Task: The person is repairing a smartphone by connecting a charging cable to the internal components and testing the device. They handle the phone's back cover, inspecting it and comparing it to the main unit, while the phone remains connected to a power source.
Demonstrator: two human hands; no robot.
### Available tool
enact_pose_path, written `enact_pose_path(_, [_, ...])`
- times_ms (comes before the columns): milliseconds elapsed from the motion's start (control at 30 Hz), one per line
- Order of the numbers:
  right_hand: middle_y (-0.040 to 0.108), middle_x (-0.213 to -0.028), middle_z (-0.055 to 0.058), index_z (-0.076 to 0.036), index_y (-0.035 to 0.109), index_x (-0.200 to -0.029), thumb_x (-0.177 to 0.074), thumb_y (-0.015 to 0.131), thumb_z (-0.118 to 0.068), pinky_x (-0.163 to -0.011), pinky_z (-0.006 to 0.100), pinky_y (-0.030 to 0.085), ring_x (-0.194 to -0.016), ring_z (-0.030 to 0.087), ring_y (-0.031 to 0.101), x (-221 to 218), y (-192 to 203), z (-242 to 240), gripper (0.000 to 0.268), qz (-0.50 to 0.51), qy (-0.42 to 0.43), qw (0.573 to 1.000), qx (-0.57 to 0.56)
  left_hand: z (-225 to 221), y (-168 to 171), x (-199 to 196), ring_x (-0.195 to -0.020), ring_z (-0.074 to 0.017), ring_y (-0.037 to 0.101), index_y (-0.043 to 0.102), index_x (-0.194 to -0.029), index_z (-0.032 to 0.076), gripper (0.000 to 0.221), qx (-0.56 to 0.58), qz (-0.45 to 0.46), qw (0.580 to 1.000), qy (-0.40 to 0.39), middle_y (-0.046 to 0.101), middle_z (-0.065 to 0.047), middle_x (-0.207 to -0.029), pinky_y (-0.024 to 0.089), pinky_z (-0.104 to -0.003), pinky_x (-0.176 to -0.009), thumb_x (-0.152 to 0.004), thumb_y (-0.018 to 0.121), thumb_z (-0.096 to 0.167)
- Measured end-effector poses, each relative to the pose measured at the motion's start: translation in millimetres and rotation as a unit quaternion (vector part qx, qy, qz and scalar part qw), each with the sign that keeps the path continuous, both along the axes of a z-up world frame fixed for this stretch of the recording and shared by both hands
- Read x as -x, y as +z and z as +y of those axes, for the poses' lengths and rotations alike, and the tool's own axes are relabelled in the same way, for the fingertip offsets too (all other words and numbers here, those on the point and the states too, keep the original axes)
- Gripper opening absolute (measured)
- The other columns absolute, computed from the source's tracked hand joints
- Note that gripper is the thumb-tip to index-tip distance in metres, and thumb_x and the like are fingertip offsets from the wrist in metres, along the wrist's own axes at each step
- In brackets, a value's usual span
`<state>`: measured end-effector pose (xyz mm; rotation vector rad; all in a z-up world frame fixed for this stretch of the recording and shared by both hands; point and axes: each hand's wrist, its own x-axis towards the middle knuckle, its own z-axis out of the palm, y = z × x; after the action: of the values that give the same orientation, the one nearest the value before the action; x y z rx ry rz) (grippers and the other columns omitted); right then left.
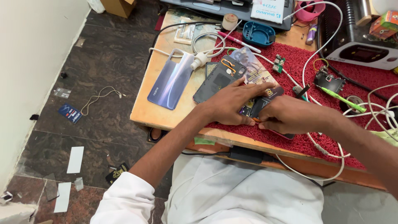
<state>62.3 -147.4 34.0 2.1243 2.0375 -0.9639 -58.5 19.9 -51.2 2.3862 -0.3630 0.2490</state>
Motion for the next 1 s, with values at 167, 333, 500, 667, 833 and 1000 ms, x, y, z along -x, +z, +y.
enact_pose_path(167, [0.067, -0.060, 0.008, -0.008, 0.068, -0.078, -0.090, 0.073, -0.034, -0.059, 0.040, 0.051, -0.059, 0.024, 0.067, -4, 3, 5, 0.030, -0.002, -0.012, 0.999, 0.048, 0, -1, -3, -0.147, -0.0231, 0.044, 0.017, -0.160, 0.024, 0.118, -0.009, 0.015, 1.000, 0.000, 0.046, -0.005, -0.158, 0.011, -0.057, -0.127, -0.070, 0.092, 0.039])
enact_pose_path(333, [0.067, -0.059, 0.008, -0.008, 0.068, -0.077, -0.090, 0.073, -0.034, -0.058, 0.040, 0.051, -0.057, 0.023, 0.067, -8, 3, 7, 0.030, 0.008, -0.006, 0.998, 0.057, 1, -3, -5, -0.146, -0.0223, 0.044, 0.014, -0.160, 0.024, 0.122, 0.007, 0.033, 0.999, 0.004, 0.054, -0.003, -0.152, 0.010, -0.055, -0.127, -0.068, 0.093, 0.040])
enact_pose_path(500, [0.068, -0.058, 0.006, -0.009, 0.069, -0.076, -0.087, 0.071, -0.029, -0.055, 0.040, 0.051, -0.055, 0.021, 0.067, -12, -3, 6, 0.023, 0.035, 0.015, 0.999, 0.018, 1, -4, -7, -0.145, -0.0210, 0.044, 0.012, -0.159, 0.022, 0.123, 0.006, 0.035, 0.999, 0.003, 0.060, -0.002, -0.147, 0.010, -0.054, -0.126, -0.068, 0.093, 0.041])
enact_pose_path(667, [0.066, -0.055, 0.007, -0.007, 0.068, -0.074, -0.087, 0.071, -0.031, -0.055, 0.039, 0.049, -0.051, 0.020, 0.063, -14, -1, 8, 0.027, 0.030, -0.005, 0.998, 0.049, 1, -4, -9, -0.145, -0.0200, 0.044, 0.013, -0.159, 0.022, 0.124, 0.002, 0.050, 0.999, 0.010, 0.060, -0.001, -0.147, 0.011, -0.053, -0.126, -0.066, 0.093, 0.041])
enact_pose_path(833, [0.064, -0.053, 0.007, -0.004, 0.066, -0.073, -0.089, 0.071, -0.030, -0.053, 0.038, 0.047, -0.049, 0.018, 0.060, -15, 0, 8, 0.031, 0.025, -0.017, 0.997, 0.069, 1, -5, -10, -0.144, -0.0198, 0.045, 0.014, -0.159, 0.022, 0.123, 0.003, 0.048, 0.999, 0.005, 0.060, -0.001, -0.147, 0.011, -0.054, -0.126, -0.066, 0.093, 0.043])
enact_pose_path(1000, [0.061, -0.052, 0.007, -0.004, 0.065, -0.073, -0.088, 0.071, -0.028, -0.051, 0.038, 0.046, -0.048, 0.017, 0.057, -21, -4, 6, 0.029, 0.071, -0.012, 0.996, 0.044, 3, -10, -12, -0.144, -0.0208, 0.045, 0.015, -0.158, 0.017, 0.123, -0.002, 0.032, 0.999, 0.000, 0.060, -0.002, -0.146, 0.009, -0.056, -0.125, -0.067, 0.092, 0.048])
